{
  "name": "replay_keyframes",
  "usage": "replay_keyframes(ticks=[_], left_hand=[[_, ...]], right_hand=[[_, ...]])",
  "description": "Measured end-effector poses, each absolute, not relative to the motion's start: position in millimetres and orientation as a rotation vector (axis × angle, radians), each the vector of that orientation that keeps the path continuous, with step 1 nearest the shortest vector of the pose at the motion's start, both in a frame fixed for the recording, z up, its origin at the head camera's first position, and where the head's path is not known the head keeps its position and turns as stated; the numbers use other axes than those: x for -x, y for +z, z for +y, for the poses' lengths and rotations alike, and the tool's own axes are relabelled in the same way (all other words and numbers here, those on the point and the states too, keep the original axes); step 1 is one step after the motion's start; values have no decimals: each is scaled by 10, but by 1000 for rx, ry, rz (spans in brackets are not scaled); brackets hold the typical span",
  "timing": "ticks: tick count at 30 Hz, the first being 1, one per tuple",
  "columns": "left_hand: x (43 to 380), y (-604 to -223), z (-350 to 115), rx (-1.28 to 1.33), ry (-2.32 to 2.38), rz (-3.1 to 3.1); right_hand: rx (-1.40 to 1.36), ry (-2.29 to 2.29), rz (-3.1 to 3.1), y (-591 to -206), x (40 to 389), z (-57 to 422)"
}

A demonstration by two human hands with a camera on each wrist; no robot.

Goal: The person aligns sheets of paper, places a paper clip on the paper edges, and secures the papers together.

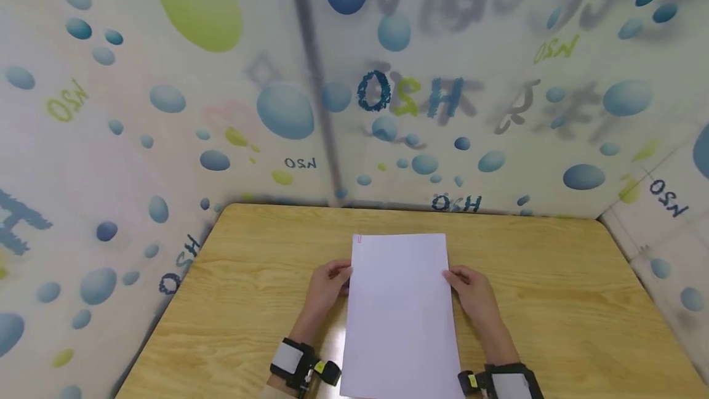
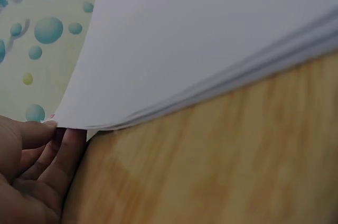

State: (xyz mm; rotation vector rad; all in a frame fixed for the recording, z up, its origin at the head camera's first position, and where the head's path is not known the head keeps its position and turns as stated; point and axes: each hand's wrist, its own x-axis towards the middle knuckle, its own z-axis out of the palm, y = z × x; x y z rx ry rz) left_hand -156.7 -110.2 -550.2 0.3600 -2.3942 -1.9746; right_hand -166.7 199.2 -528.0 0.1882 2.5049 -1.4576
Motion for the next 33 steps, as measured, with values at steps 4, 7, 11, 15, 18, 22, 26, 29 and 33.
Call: replay_keyframes(ticks=[4, 7, 11, 15, 18, 22, 26, 29, 33], left_hand=[[1610, -5498, -1101, -353, -1930, -2349], [1649, -5511, -1083, -357, -1860, -2363], [1689, -5520, -1050, -354, -1789, -2416], [1709, -5493, -1033, -349, -1736, -2470], [1713, -5464, -1039, -352, -1695, -2499], [1714, -5451, -1062, -340, -1628, -2537], [1710, -5446, -1132, -280, -1611, -2561], [1691, -5413, -1230, -191, -1555, -2599], [1647, -5280, -1384, -23, -1176, -2696]], right_hand=[[-201, -1453, 2526, -5248, 1695, 1949], [-187, -1402, 2578, -5234, 1709, 1913], [-222, -1372, 2606, -5247, 1721, 1894], [-247, -1339, 2625, -5274, 1742, 1905], [-230, -1321, 2634, -5285, 1756, 1916], [-218, -1311, 2625, -5291, 1749, 1929], [-223, -1281, 2605, -5287, 1740, 1974], [-169, -1188, 2671, -5256, 1720, 2041], [30, -968, 2949, -5168, 1698, 2157]])
